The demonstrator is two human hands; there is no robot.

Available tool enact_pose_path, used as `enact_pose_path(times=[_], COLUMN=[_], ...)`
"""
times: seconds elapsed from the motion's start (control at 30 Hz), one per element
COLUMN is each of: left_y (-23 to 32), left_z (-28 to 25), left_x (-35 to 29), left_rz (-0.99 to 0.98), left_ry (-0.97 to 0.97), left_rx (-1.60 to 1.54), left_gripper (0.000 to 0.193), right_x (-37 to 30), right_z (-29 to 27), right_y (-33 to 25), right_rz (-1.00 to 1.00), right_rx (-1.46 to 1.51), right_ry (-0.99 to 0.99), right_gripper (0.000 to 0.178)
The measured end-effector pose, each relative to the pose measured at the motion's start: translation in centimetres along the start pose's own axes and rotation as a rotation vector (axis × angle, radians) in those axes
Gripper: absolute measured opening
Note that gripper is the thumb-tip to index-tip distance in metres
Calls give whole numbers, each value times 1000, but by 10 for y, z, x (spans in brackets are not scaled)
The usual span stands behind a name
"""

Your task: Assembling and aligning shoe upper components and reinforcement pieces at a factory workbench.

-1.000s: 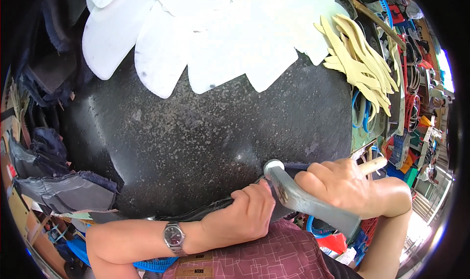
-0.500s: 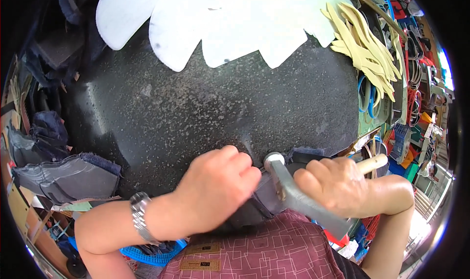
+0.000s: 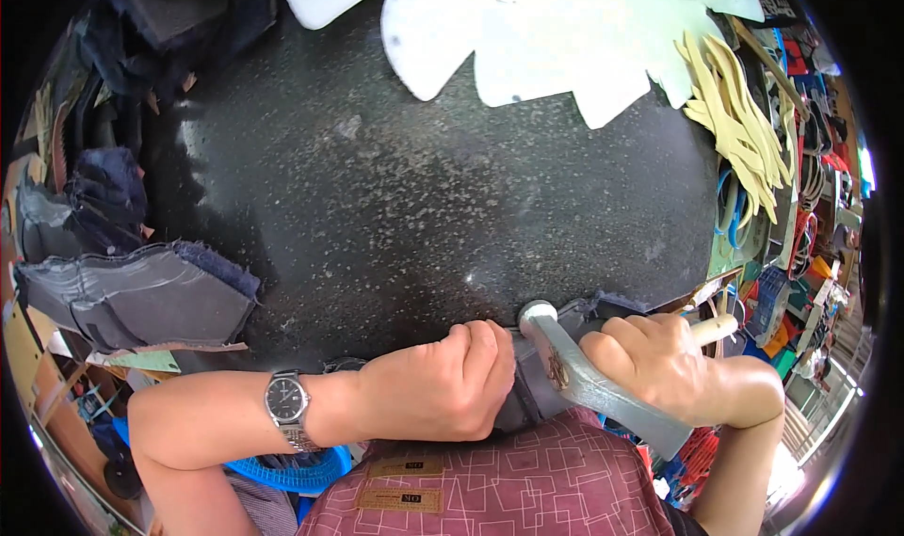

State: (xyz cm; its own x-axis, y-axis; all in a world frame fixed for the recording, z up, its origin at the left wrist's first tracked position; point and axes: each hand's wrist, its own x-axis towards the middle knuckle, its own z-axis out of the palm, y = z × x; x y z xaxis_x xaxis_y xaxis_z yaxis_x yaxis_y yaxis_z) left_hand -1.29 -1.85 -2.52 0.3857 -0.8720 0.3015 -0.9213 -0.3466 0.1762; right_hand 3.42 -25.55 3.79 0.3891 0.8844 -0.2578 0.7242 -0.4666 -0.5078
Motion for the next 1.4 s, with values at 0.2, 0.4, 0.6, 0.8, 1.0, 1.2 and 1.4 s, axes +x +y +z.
enact_pose_path(times=[0.2,0.4,0.6,0.8,1.0,1.2,1.4], left_y=[5,30,33,26,-6,-14,-5], left_z=[-2,4,8,15,20,22,19], left_x=[-15,-17,-7,-5,48,32,40], left_rz=[-756,-339,-56,-130,-303,-585,-86], left_ry=[54,100,10,104,125,142,48], left_rx=[-797,-8,485,360,117,-542,293], left_gripper=[27,21,16,13,13,14,12], right_x=[1,3,11,4,-14,-6,1], right_z=[0,-3,-4,1,-22,-32,-32], right_y=[-3,3,-6,1,8,36,40], right_rz=[11,-20,-88,-63,375,287,81], right_rx=[1,73,-96,32,-24,158,29], right_ry=[-3,35,-8,-39,19,-14,8], right_gripper=[25,27,26,29,23,30,26])
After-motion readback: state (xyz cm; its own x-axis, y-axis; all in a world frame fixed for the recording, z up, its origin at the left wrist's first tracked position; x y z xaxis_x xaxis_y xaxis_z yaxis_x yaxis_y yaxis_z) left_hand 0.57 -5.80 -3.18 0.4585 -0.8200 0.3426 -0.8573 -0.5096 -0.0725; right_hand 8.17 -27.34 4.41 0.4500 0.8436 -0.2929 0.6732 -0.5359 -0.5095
